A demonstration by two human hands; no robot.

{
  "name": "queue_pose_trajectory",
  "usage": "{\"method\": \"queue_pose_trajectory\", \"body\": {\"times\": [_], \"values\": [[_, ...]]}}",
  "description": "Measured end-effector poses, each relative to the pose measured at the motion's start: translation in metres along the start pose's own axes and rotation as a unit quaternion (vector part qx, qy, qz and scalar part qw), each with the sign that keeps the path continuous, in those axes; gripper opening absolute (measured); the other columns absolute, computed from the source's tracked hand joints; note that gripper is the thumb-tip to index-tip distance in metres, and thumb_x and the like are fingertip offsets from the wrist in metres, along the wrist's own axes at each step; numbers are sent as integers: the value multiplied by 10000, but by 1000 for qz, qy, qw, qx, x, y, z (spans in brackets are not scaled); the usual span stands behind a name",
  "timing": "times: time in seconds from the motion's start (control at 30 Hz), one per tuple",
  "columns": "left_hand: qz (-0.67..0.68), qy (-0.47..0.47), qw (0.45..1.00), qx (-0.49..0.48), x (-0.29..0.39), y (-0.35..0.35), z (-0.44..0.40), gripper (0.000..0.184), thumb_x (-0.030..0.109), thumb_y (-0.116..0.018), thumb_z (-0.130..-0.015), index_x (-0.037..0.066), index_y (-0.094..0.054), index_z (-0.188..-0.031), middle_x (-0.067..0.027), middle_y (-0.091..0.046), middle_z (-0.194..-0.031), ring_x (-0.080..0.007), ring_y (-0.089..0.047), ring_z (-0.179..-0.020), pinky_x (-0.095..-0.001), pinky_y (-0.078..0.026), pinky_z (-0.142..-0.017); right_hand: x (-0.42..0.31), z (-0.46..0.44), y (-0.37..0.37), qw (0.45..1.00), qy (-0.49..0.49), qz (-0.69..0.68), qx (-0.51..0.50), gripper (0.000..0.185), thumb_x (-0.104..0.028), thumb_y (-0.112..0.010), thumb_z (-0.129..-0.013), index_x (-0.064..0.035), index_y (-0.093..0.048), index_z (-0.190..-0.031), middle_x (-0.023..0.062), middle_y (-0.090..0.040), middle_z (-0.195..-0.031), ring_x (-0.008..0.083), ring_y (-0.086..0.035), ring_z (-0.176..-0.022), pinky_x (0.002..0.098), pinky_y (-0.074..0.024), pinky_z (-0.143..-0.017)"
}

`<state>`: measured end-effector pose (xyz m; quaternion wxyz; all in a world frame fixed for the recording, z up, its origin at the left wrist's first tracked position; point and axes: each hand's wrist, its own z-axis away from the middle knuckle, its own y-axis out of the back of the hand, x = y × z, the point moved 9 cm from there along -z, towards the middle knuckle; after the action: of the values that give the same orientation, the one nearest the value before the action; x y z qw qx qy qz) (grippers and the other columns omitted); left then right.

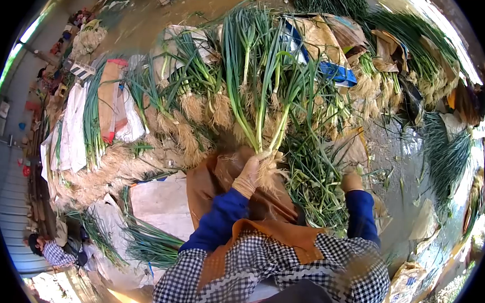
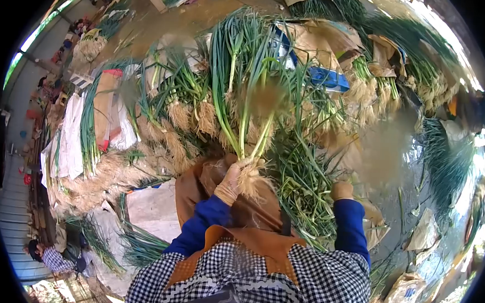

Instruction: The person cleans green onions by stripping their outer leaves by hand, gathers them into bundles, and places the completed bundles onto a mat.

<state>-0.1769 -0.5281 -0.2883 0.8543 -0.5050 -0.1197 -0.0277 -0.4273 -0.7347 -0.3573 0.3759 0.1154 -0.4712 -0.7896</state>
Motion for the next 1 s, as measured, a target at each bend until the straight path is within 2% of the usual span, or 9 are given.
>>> {"method": "queue_pose_trajectory", "body": {"times": [0.07,0.13,0.33,0.4,0.57,0.8,0.83,0.93,1.0], "values": [[48,91,985,-137,-5,-20,3,296,153,-442,-899,-46,-442,-1119,-108,-562,-878,-107,-473,-546,-212,-418,-436,-49,-14,40,958,109,-253,73,305,-345,-500,-853,-120,-627,-1017,138,-647,-904,296,-622,-815,353,-493,-691],[29,73,980,-183,11,-61,23,322,114,-467,-871,-24,-399,-1153,-53,-489,-753,-94,-481,-538,-215,-408,-423,-103,5,132,840,161,-507,111,327,-356,-486,-854,-110,-617,-1024,151,-637,-901,316,-607,-840,362,-475,-749],[4,-64,863,-500,111,-184,109,404,71,-490,-857,15,-369,-1239,-37,-528,-794,-108,-545,-573,-197,-434,-404,-164,-75,257,830,160,-451,286,404,-449,-466,-847,-128,-616,-1041,150,-632,-964,322,-597,-904,375,-460,-789],[-51,-136,862,-486,137,-187,118,470,61,-470,-860,34,-318,-1304,-32,-521,-817,-106,-558,-608,-231,-489,-435,-170,-95,281,895,80,-367,239,552,-532,-423,-858,-87,-558,-1155,177,-617,-1025,314,-580,-975,388,-445,-830],[-117,-249,950,-146,145,-107,66,531,36,-487,-801,41,-337,-1310,-22,-477,-794,-112,-516,-619,-266,-521,-530,-176,-134,281,913,91,-362,164,627,-556,-541,-752,-67,-550,-1146,201,-605,-1035,344,-564,-993,399,-439,-836],[-40,-181,982,-42,76,9,17,292,10,-505,-801,38,-474,-1091,-80,-494,-844,-170,-519,-645,-283,-490,-548,-124,-112,225,964,134,-171,156,464,-472,-563,-759,-97,-611,-1027,159,-639,-938,326,-605,-909,410,-477,-793],[-47,-191,979,-47,70,12,12,292,9,-515,-795,33,-478,-1084,-79,-498,-838,-171,-525,-648,-274,-485,-550,-109,-97,248,961,13,-230,155,498,-535,-543,-755,-116,-622,-1012,160,-643,-929,310,-617,-894,399,-484,-774],[-22,-188,982,-21,56,5,6,270,-18,-515,-779,19,-506,-1046,-76,-511,-833,-175,-545,-684,-255,-505,-622,-127,-80,307,897,-24,-350,268,540,-599,-534,-758,-82,-631,-884,150,-629,-964,310,-600,-922,359,-478,-755],[-54,-203,976,-58,52,-15,9,259,-44,-503,-770,15,-519,-1022,-117,-563,-949,-210,-580,-834,-301,-506,-751,-162,-157,292,932,-18,-269,242,536,-587,-539,-756,-76,-633,-888,164,-632,-939,314,-599,-921,373,-470,-766]]}}
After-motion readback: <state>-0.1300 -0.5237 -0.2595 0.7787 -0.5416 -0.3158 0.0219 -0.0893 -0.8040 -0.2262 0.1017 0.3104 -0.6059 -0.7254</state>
